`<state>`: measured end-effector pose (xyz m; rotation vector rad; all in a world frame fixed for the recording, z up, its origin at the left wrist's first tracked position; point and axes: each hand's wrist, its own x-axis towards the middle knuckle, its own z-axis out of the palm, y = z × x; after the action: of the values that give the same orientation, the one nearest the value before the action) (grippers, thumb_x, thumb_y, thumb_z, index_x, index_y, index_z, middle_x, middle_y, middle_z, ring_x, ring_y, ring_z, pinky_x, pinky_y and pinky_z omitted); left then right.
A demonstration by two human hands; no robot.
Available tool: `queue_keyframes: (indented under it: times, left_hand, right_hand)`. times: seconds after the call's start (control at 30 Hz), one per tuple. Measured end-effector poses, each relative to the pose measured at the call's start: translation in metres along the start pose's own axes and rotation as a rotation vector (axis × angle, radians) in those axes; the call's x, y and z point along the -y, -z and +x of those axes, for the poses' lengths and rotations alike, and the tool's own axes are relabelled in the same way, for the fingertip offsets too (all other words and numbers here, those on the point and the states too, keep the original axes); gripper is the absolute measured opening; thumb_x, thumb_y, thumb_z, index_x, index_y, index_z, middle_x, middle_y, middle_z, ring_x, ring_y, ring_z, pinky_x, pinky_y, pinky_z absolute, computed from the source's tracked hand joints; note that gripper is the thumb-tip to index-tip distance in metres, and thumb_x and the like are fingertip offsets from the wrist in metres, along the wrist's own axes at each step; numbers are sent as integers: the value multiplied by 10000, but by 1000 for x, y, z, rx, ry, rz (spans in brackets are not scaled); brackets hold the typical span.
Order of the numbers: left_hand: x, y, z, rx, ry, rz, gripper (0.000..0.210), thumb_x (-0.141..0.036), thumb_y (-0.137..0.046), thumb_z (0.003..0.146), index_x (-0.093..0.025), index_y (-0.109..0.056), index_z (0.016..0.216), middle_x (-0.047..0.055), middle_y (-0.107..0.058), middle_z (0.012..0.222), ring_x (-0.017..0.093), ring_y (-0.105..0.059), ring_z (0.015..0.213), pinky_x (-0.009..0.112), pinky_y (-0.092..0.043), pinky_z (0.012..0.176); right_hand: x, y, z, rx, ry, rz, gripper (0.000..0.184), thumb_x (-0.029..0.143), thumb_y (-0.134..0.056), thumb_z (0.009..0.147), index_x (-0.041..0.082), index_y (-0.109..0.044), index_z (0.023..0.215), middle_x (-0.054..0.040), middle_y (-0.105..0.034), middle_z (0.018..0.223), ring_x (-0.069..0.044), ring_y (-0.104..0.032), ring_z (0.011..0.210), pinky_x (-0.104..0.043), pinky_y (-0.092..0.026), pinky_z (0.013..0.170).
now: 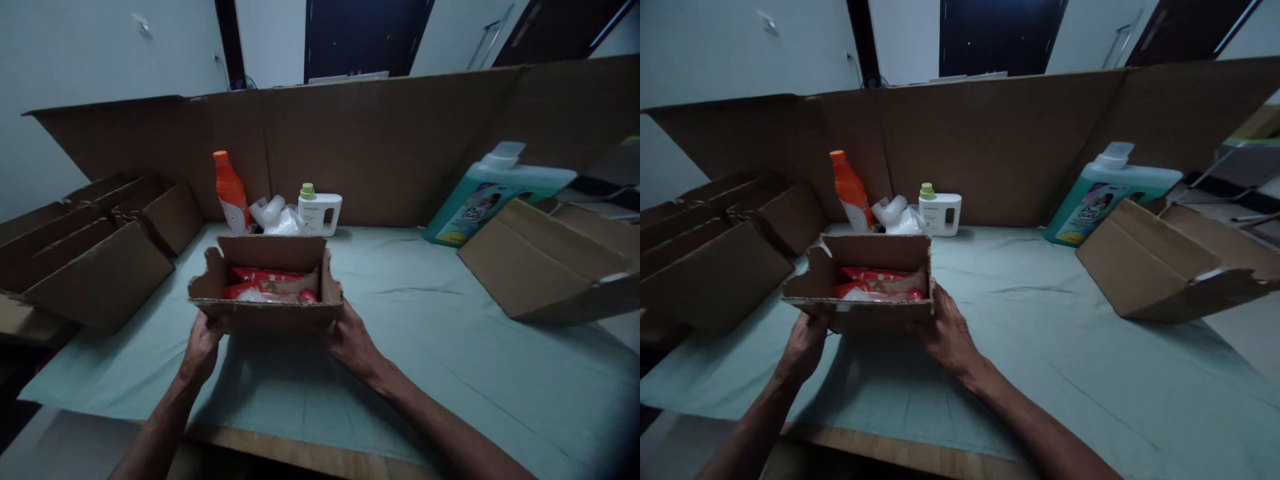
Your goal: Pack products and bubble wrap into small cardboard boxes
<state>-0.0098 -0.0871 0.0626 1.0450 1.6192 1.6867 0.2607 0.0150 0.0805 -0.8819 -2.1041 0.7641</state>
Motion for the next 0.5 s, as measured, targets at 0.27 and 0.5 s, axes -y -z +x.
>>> queue_keyframes:
  times: [0.27,0.5]
  left_hand:
    - [17,-7,-17,127,84,65,636,-645,-623,850,-166,-636,1267,128,-702,1222,331,-579,1266,435,-472,1096]
    - [50,1,-17,80,121,288,587,-632,-581,870,-306,-592,1358,59,-654,1327,373,-539,1311,550,-461,1111]
  right_hand:
    - [-53,43,-31,127,-61,29,1352,605,-866,640,319,-22,1657,-95,-151,1723,-392,-198,1561,-573,-256,1264]
    - [-48,34,4,120,42,165,1571,688,-901,500,203,49,1653,-173,-131,1714,-365,-132,1580,-487,-183,1287]
